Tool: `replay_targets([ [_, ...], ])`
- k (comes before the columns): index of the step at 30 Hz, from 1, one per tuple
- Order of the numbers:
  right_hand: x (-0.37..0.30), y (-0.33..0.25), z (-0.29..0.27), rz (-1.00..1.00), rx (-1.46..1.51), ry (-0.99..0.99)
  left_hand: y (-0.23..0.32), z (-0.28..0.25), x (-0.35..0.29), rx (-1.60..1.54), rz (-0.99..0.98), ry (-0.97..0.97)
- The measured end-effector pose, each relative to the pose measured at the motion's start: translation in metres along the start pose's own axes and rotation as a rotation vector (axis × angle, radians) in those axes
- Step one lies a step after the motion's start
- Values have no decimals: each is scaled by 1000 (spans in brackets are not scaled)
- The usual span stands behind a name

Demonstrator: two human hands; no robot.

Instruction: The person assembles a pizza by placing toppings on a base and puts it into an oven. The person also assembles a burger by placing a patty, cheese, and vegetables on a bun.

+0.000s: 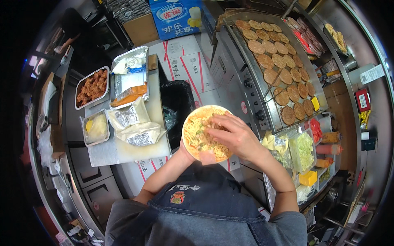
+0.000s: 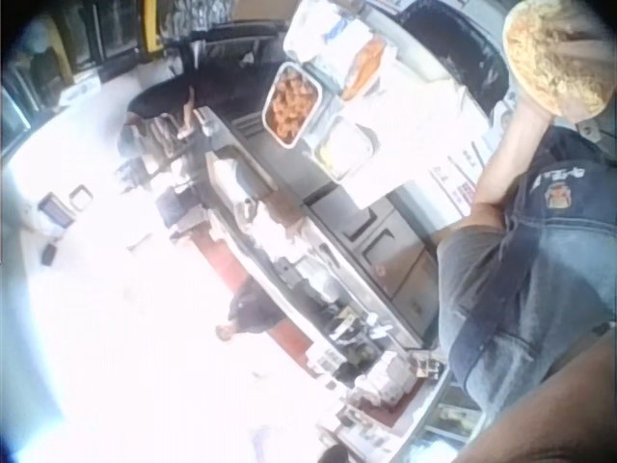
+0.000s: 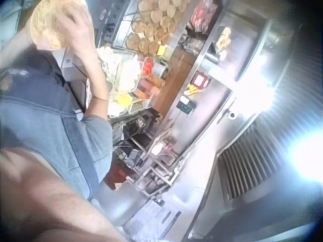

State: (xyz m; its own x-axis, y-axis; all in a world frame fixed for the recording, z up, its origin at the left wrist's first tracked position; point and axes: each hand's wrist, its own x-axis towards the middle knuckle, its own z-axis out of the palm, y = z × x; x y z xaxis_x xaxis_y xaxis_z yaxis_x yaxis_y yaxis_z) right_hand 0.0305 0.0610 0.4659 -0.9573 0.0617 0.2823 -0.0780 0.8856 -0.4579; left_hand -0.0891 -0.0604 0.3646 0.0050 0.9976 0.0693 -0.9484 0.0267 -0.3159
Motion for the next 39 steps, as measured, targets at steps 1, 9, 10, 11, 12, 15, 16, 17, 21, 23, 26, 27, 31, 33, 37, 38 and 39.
replay_targets([
  [1, 1, -4, -2, -7, 41, 5, 2, 6, -3, -16, 19, 25],
  [9, 15, -25, 12, -6, -36, 35, 4, 20, -9, -24, 63, -63],
  [10, 17, -23, 10, -1, -58, 31, 3, 18, -8, -30, 57, -101],
  [11, 19, -21, 8, 4, -78, 28, 3, 17, -8, -34, 51, -137],
  [12, 20, -21, 6, 10, -99, 26, 4, 14, -8, -25, 60, -108],
  [15, 16, -28, -4, 14, -137, 21, 3, 13, -10, 18, 85, -52],
  [16, 13, -32, -5, 9, -121, 16, 2, 17, -11, 42, 91, -55],
  [17, 9, -36, -5, 5, -108, 12, 1, 20, -10, 66, 95, -59],
  [21, 5, -37, 0, 29, -162, 34, 2, 16, -8, 39, 132, 44],
  [23, 2, -30, 0, 47, -223, 49, -3, 23, -11, 94, 113, 51],
  [26, 2, -34, -6, 60, -205, 20, -5, 28, -13, 115, 101, 60],
  [27, 3, -36, -7, 48, -188, 3, -4, 29, -13, 112, 100, 63],
  [31, 1, -45, -2, -5, -95, -85, -3, 38, -11, 102, 110, 39],
  [33, 2, -47, 2, -27, -52, -110, 0, 41, -9, 124, 75, -22],
  [37, 15, -52, 8, -98, -111, -122, -2, 41, -13, 72, 124, 11],
  [38, 20, -50, 7, -127, -153, -127, -1, 38, -15, 48, 112, -5],
  [39, 23, -48, 6, -115, -174, -124, -1, 35, -16, 24, 99, -20],
])
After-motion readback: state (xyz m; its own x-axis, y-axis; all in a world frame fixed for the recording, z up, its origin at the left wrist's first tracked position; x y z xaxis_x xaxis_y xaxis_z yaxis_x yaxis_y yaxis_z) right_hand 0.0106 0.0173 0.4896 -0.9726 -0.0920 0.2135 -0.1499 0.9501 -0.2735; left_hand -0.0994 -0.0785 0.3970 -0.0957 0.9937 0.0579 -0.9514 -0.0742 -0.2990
